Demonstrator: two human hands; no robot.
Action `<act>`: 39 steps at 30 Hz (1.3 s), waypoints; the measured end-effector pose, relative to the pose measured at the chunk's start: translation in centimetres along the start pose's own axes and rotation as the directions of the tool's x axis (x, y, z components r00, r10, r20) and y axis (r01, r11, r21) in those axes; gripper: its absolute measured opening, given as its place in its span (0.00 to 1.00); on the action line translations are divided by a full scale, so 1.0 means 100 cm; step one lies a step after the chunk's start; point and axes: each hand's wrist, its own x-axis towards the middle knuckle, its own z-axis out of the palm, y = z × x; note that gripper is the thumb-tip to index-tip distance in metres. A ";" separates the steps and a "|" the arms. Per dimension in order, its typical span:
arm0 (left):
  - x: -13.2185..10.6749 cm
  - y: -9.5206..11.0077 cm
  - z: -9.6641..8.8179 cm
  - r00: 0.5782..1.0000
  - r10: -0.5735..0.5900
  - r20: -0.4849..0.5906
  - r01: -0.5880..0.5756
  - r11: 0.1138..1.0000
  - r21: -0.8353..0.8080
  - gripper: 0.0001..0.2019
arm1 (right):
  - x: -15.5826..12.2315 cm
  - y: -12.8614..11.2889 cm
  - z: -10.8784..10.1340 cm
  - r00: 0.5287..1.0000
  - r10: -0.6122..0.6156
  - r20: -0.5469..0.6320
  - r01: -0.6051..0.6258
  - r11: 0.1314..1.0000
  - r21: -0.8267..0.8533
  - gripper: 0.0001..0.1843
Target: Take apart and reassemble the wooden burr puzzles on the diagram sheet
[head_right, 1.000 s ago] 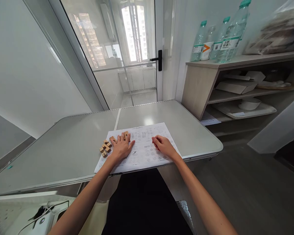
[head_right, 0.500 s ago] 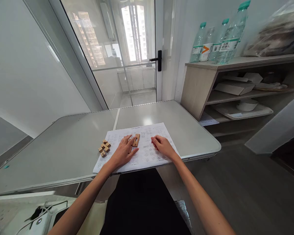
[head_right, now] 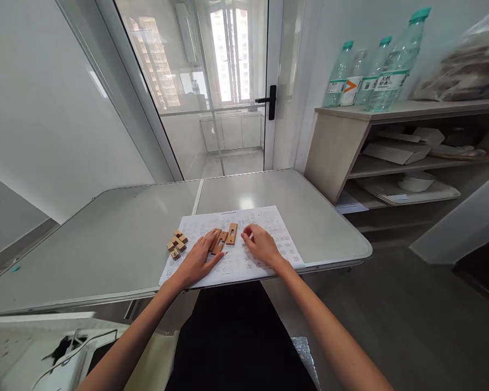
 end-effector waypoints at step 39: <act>-0.008 -0.002 -0.007 0.921 -0.310 -0.237 0.239 0.928 -0.287 0.11 | -0.016 -0.035 0.022 0.995 0.101 -0.006 -0.094 0.942 0.323 0.18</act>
